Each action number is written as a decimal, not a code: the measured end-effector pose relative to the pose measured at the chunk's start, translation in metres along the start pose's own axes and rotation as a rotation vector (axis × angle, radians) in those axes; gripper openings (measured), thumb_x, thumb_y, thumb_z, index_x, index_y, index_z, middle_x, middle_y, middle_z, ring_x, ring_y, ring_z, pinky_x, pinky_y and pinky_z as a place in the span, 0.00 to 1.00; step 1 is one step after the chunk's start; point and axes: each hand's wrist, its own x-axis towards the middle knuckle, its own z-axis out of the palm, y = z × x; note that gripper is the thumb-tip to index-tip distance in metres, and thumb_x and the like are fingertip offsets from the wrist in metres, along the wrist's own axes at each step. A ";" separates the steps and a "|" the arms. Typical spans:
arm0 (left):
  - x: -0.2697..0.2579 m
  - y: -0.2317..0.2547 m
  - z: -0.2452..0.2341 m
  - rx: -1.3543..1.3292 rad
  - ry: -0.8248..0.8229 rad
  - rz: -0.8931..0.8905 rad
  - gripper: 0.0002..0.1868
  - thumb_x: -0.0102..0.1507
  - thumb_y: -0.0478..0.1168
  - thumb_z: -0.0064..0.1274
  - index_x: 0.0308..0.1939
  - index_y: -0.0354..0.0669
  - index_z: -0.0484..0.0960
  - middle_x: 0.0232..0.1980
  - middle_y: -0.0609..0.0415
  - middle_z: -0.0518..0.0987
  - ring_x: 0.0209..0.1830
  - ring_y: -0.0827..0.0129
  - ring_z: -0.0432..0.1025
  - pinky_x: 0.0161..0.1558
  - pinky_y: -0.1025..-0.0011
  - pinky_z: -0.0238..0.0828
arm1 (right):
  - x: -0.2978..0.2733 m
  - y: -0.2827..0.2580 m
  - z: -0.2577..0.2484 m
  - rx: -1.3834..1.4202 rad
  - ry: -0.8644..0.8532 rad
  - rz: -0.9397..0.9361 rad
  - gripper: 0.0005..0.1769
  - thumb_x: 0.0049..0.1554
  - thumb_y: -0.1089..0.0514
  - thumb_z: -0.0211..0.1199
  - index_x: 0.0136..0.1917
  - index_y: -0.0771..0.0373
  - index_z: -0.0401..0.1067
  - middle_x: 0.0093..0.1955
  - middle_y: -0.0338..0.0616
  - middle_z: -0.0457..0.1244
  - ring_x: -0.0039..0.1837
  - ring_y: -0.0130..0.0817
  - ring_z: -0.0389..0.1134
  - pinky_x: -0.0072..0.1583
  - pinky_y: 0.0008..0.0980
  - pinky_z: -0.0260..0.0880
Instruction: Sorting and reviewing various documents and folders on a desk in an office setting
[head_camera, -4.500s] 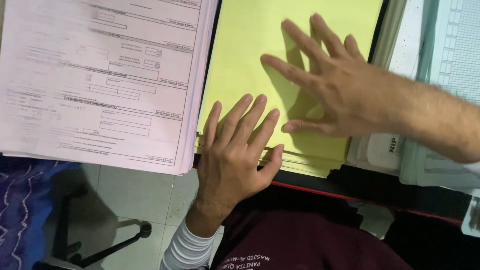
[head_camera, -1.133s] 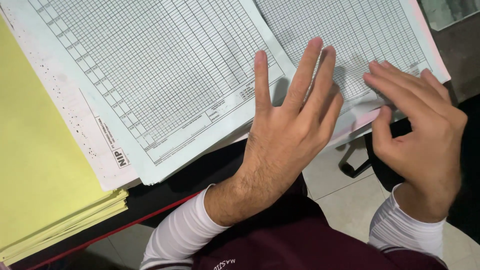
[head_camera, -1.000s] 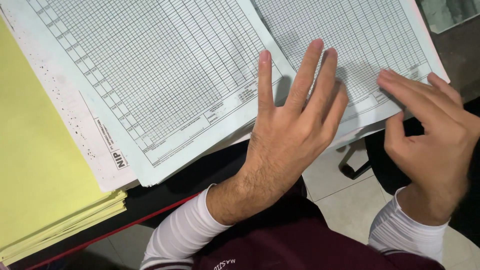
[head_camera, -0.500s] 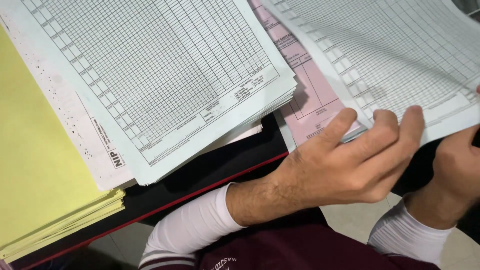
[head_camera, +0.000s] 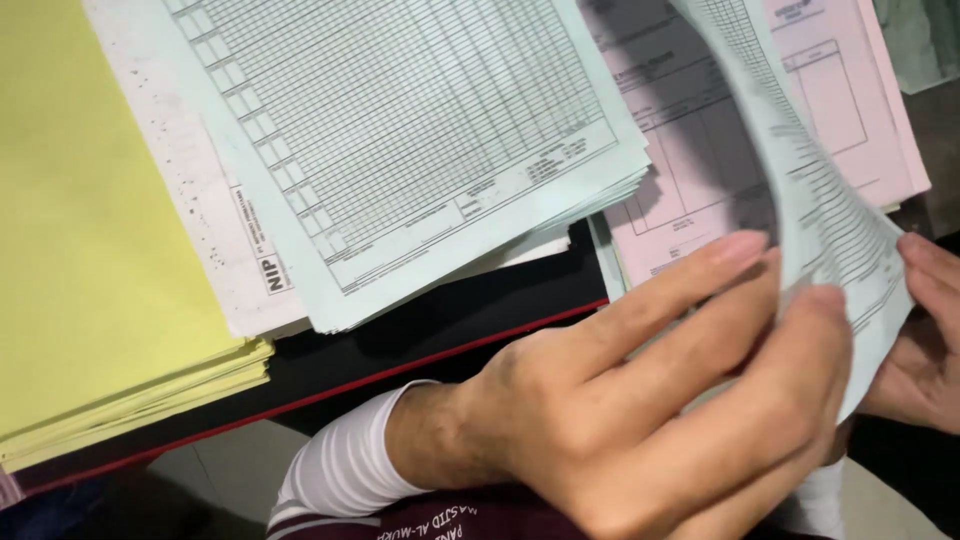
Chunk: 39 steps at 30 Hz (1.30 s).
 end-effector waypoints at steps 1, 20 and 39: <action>-0.005 -0.002 -0.010 0.018 0.003 -0.006 0.17 0.79 0.35 0.38 0.42 0.42 0.84 0.50 0.52 0.83 0.45 0.68 0.83 0.65 0.71 0.85 | 0.029 -0.017 0.028 0.011 -0.003 -0.015 0.41 0.57 0.54 0.64 0.68 0.94 0.57 0.66 0.96 0.57 0.67 0.88 0.63 0.72 0.70 0.65; -0.093 -0.014 -0.129 0.329 -0.328 -0.655 0.36 0.61 0.66 0.62 0.58 0.39 0.81 0.61 0.39 0.77 0.59 0.50 0.76 0.61 0.42 0.77 | 0.186 -0.099 0.113 0.027 0.062 -0.211 0.17 0.51 0.85 0.61 0.51 0.76 0.80 0.54 0.71 0.70 0.61 0.69 0.68 0.59 0.55 0.74; -0.102 -0.043 -0.123 0.315 -0.499 -0.854 0.48 0.55 0.69 0.70 0.71 0.52 0.72 0.78 0.41 0.64 0.78 0.46 0.60 0.75 0.25 0.45 | 0.229 -0.123 0.107 0.243 -0.199 0.249 0.30 0.56 0.69 0.59 0.69 0.90 0.63 0.81 0.88 0.50 0.84 0.76 0.54 0.86 0.60 0.57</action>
